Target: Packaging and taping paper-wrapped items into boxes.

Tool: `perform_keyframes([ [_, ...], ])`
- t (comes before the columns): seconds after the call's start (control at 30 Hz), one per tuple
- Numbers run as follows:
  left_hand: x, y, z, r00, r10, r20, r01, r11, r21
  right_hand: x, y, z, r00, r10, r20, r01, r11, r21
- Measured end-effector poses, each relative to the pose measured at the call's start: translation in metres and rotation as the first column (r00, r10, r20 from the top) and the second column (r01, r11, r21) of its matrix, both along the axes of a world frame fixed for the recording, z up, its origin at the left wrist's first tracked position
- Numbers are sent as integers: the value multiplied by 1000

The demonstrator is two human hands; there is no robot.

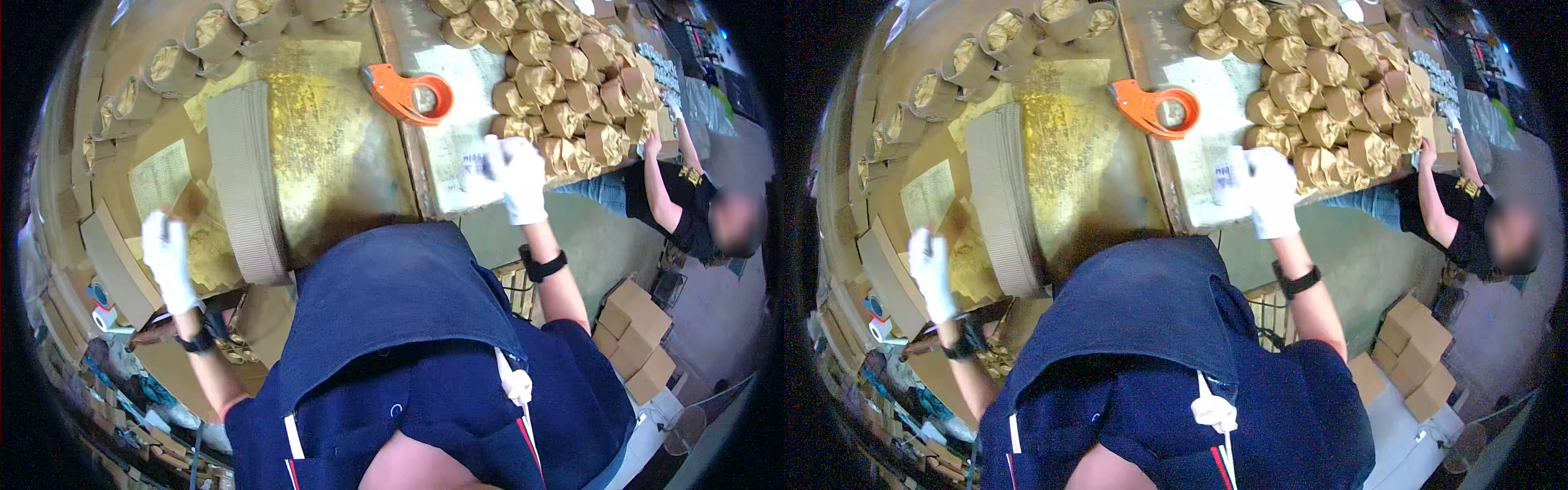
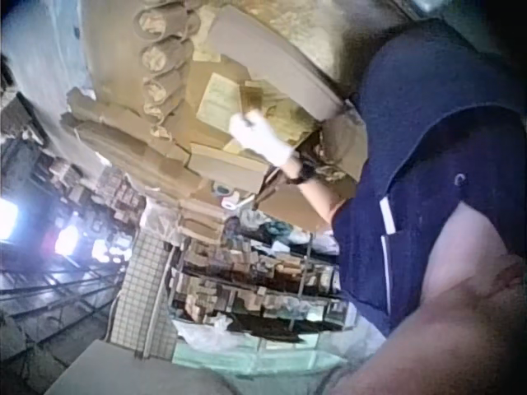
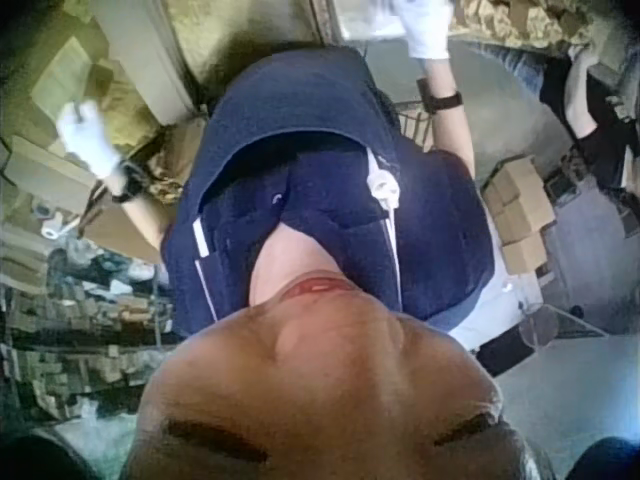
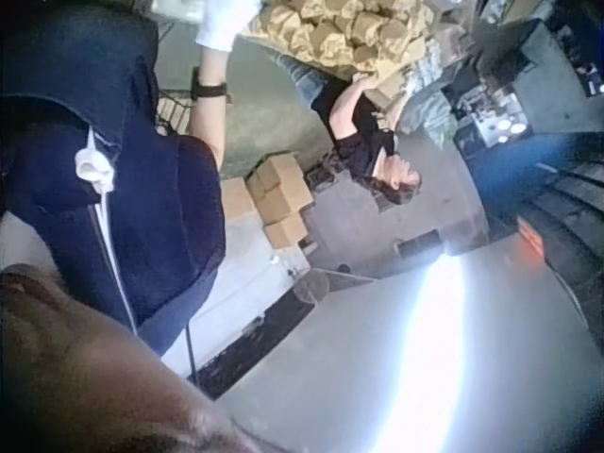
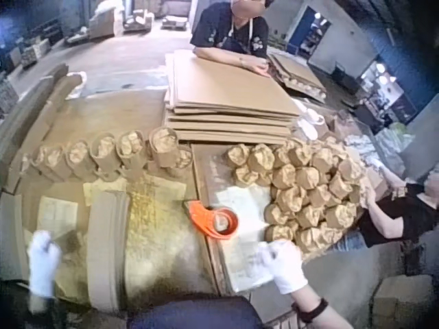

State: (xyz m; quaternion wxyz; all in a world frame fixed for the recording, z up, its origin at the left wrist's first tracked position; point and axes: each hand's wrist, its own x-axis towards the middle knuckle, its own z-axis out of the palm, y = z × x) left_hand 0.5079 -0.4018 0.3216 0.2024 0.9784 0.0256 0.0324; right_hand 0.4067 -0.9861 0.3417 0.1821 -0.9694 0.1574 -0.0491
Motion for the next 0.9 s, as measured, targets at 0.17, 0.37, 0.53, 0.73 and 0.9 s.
perform_keyframes([
  [0.17,-105,-108,7,953,-55,-297,130,962,240,-44,-64,-1,965,257,-42,-259,931,-258],
  [0.37,-120,-101,-21,981,-36,-193,61,991,123,-48,-81,-16,786,485,-383,-594,764,-251],
  [0.53,-106,-143,32,998,25,-63,-18,994,106,-59,-80,-18,724,526,-447,-652,733,-193],
  [0.73,-121,-246,-5,904,-204,-376,153,975,-162,-17,-31,-21,817,409,-406,-339,911,236],
  [0.9,-162,-222,-45,799,-550,-244,500,832,-240,28,75,3,773,558,-303,-158,632,759],
])
